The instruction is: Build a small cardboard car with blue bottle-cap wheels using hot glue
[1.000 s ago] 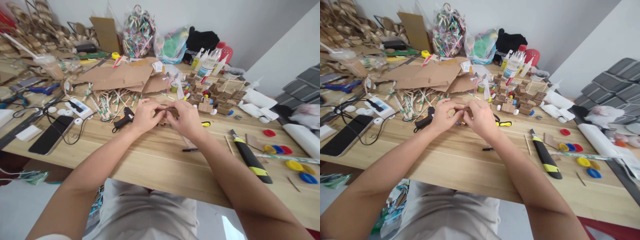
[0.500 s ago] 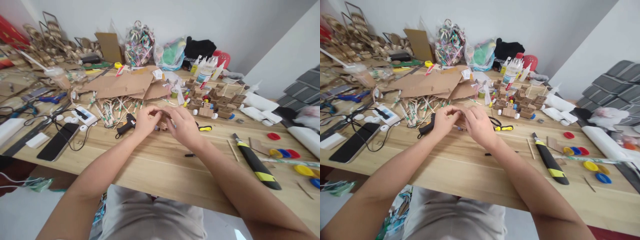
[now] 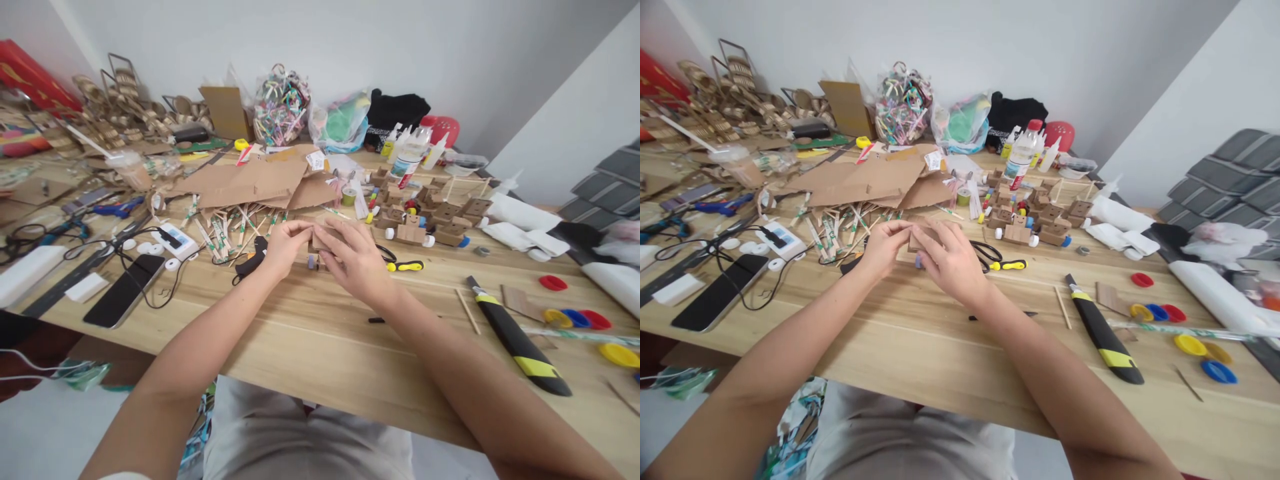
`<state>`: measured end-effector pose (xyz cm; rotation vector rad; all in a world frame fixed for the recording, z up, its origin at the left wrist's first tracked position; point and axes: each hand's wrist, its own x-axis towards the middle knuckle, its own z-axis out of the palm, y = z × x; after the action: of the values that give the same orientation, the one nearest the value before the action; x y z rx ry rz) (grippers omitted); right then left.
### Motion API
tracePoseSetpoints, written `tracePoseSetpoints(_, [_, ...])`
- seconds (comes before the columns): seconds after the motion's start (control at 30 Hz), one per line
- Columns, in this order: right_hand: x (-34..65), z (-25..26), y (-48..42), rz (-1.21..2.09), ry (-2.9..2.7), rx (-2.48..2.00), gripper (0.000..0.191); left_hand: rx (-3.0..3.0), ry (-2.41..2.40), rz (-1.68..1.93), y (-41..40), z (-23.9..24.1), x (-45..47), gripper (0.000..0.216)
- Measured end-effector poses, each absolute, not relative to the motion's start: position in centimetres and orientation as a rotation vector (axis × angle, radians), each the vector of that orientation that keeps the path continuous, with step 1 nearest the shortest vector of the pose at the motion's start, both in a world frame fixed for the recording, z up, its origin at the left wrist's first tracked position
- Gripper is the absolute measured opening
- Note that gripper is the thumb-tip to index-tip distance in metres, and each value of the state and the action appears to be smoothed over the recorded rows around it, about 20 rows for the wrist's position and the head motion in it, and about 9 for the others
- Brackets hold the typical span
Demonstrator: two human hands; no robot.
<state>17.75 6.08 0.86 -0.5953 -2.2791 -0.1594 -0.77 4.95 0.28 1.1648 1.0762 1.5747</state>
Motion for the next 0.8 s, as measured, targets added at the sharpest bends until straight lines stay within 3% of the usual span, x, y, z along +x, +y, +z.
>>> tracePoseSetpoints(0.47, [18.8, 0.6, 7.0, -0.022, -2.292, -0.572, 0.042, 1.082, 0.965, 1.44, 5.2, 0.4, -1.2, 0.015])
tracePoseSetpoints(0.8, [18.6, 0.7, 6.8, 0.128, -2.218, -0.56, 0.042, 1.102, 0.984, 1.401, 5.3, -0.3, -0.6, 0.038])
